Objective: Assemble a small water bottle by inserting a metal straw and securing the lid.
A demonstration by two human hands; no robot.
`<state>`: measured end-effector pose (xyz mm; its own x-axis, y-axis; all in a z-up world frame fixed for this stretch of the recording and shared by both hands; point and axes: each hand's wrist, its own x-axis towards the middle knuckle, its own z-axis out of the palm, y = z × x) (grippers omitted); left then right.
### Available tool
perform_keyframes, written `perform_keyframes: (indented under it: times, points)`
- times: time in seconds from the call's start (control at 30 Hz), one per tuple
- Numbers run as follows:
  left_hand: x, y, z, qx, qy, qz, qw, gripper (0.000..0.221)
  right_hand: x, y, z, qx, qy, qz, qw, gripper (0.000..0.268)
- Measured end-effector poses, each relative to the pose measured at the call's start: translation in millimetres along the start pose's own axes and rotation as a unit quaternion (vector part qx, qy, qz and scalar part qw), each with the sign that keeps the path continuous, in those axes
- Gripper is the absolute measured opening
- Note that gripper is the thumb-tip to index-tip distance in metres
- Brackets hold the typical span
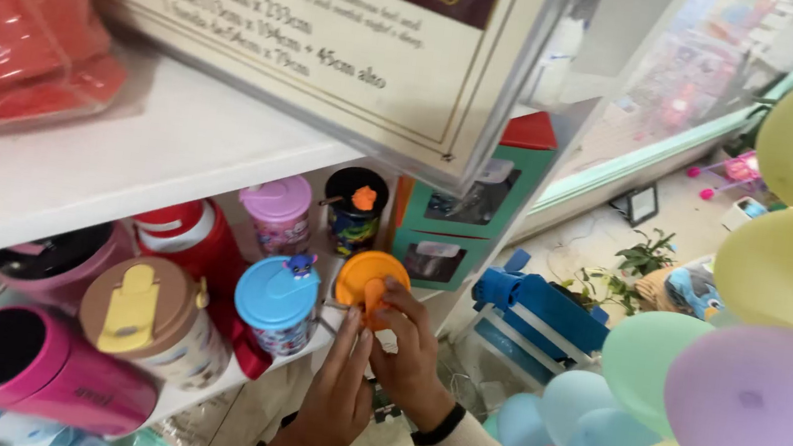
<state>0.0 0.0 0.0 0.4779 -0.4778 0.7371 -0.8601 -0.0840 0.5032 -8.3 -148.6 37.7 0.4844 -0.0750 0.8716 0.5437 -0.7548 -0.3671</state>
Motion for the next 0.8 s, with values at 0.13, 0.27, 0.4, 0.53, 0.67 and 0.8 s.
perform_keyframes:
  times: [0.13, 0.27, 0.4, 0.53, 0.67, 0.8]
  points:
    - [-19, -24, 19, 0.024, -0.001, 0.035, 0.999, 0.055, -7, -7, -18, -0.001, 0.029, -0.012, 1.0, 0.046]
    - [-3, -19, 18, 0.108, 0.129, 0.158, 0.973, 0.077, -25, -29, -52, 0.016, 0.013, 0.053, 0.998, 0.05]
    - [30, 3, 9, -0.139, -0.028, -0.097, 0.985, 0.123, -39, -50, -88, 0.068, -0.018, 0.135, 0.988, 0.052]
    - [15, -5, 42, -0.407, -0.171, -0.272, 0.855, 0.128, -29, -73, -135, 0.031, -0.143, 0.175, 0.974, 0.047]
    - [7, -12, 69, -0.38, -0.257, -0.171, 0.872, 0.11, -27, -95, -154, -0.059, -0.171, 0.23, 0.956, 0.045]
    - [0, -18, 98, -0.358, -0.379, -0.147, 0.841, 0.08, -57, -112, -159, -0.205, -0.135, 0.221, 0.944, 0.035]
